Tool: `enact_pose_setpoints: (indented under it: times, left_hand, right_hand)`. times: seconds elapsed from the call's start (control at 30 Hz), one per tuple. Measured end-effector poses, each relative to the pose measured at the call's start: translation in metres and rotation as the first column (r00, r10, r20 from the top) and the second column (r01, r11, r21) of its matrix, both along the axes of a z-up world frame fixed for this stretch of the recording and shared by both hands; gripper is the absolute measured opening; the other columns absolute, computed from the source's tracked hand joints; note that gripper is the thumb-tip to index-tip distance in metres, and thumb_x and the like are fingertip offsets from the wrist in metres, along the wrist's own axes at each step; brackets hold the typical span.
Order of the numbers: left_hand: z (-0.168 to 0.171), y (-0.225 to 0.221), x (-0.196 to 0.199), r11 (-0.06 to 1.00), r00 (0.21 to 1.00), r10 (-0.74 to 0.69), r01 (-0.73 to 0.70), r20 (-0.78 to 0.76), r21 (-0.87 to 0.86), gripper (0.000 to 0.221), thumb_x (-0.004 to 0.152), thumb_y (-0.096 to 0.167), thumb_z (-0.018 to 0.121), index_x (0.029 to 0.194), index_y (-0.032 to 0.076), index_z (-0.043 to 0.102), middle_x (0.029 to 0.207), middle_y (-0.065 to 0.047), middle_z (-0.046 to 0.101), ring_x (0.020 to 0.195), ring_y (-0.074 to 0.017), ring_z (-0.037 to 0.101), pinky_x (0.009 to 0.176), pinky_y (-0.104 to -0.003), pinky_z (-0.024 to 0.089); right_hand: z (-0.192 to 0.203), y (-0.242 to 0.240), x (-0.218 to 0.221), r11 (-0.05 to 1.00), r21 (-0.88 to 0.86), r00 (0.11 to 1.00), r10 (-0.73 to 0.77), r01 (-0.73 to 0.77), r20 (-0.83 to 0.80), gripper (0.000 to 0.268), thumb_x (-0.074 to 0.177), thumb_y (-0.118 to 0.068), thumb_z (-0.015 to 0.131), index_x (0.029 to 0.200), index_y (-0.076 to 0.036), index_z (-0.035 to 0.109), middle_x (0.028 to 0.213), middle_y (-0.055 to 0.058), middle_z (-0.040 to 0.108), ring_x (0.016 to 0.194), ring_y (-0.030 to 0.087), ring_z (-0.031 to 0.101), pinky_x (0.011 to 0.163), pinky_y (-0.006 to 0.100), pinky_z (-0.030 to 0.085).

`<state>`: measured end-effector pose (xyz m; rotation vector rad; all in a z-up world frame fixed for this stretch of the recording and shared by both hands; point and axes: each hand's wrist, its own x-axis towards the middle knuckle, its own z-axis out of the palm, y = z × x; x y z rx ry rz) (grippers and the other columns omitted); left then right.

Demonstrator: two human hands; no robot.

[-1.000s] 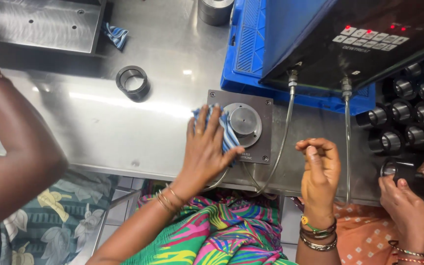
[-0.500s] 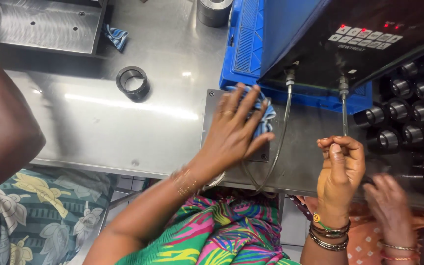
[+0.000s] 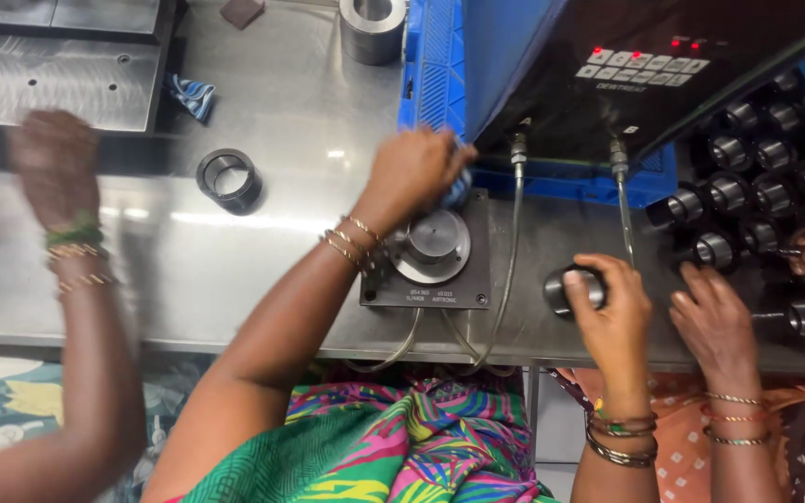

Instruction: Inspecting, measuring, and marking metal cylinders using a testing jig and digital gauge.

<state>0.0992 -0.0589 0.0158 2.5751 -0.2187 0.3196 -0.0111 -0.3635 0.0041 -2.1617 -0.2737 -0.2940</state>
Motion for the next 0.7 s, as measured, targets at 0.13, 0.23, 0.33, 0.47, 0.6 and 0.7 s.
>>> enact_pose_setpoints:
  times: [0.13,0.23,0.33,0.47,0.6,0.7]
  left_hand:
    - [0.007,0.009,0.047,0.976,0.996,0.04,-0.022,0.081,-0.216,0.049,0.107,0.051,0.046,0.113,0.005,0.061,0.112,-0.024,0.066,0.104,-0.0401,0.065,0.089,-0.051,0.052]
    - [0.002,0.009,0.052,0.986,0.922,0.145,-0.104,0.359,-0.131,0.056,0.104,0.055,0.047,0.129,0.006,0.057,0.129,-0.025,0.055,0.119,-0.0418,0.054,0.102,-0.056,0.043]
    - [0.007,0.006,0.027,0.973,0.869,0.171,-0.074,0.465,-0.219,0.057,0.105,0.053,0.047,0.138,0.007,0.054,0.142,-0.027,0.044,0.131,-0.0431,0.042,0.109,-0.055,0.034]
    - [-0.008,0.006,-0.04,0.671,0.98,0.02,0.134,0.199,-0.729,0.046,0.113,0.041,0.034,0.132,0.007,0.059,0.132,-0.017,0.053,0.13,-0.031,0.052,0.113,-0.042,0.041]
    - [-0.039,0.003,-0.093,0.364,0.999,0.023,0.036,0.047,-0.931,0.052,0.112,0.046,0.027,0.128,0.007,0.058,0.126,-0.01,0.057,0.123,-0.0211,0.055,0.107,-0.036,0.045]
    - [-0.049,0.004,-0.097,0.167,0.997,0.058,0.037,0.047,-0.985,0.052,0.112,0.048,0.03,0.127,0.004,0.055,0.125,-0.009,0.057,0.122,-0.019,0.054,0.109,-0.036,0.044]
  right_hand:
    - [-0.042,-0.01,0.004,0.879,-0.472,0.991,0.004,0.06,0.134,0.057,0.077,-0.028,0.085,0.125,-0.006,0.063,0.133,0.021,0.061,0.122,0.04,0.051,0.102,0.049,0.044]
    - [-0.071,-0.015,0.007,0.869,-0.477,0.979,-0.04,0.132,0.198,0.077,0.066,-0.036,0.09,0.131,-0.005,0.06,0.141,0.025,0.054,0.128,0.045,0.045,0.104,0.051,0.042]
    - [-0.074,-0.013,0.016,0.888,-0.405,0.972,-0.162,0.218,0.169,0.085,0.065,-0.037,0.091,0.136,-0.004,0.056,0.137,0.023,0.057,0.125,0.044,0.049,0.103,0.051,0.043]
    - [-0.075,-0.017,0.025,0.925,-0.289,0.966,-0.257,0.249,0.011,0.081,0.064,-0.032,0.095,0.131,-0.008,0.057,0.12,0.014,0.068,0.11,0.034,0.062,0.097,0.046,0.05]
    - [-0.049,-0.006,0.023,0.933,0.302,0.959,-0.118,0.196,-0.257,0.074,0.071,-0.028,0.092,0.133,-0.009,0.056,0.114,0.007,0.07,0.102,0.02,0.068,0.088,0.033,0.057]
    - [-0.018,0.029,0.015,0.916,0.401,0.991,0.055,-0.003,-0.118,0.075,0.073,-0.028,0.093,0.135,-0.009,0.054,0.12,0.006,0.066,0.108,0.016,0.065,0.093,0.029,0.055]
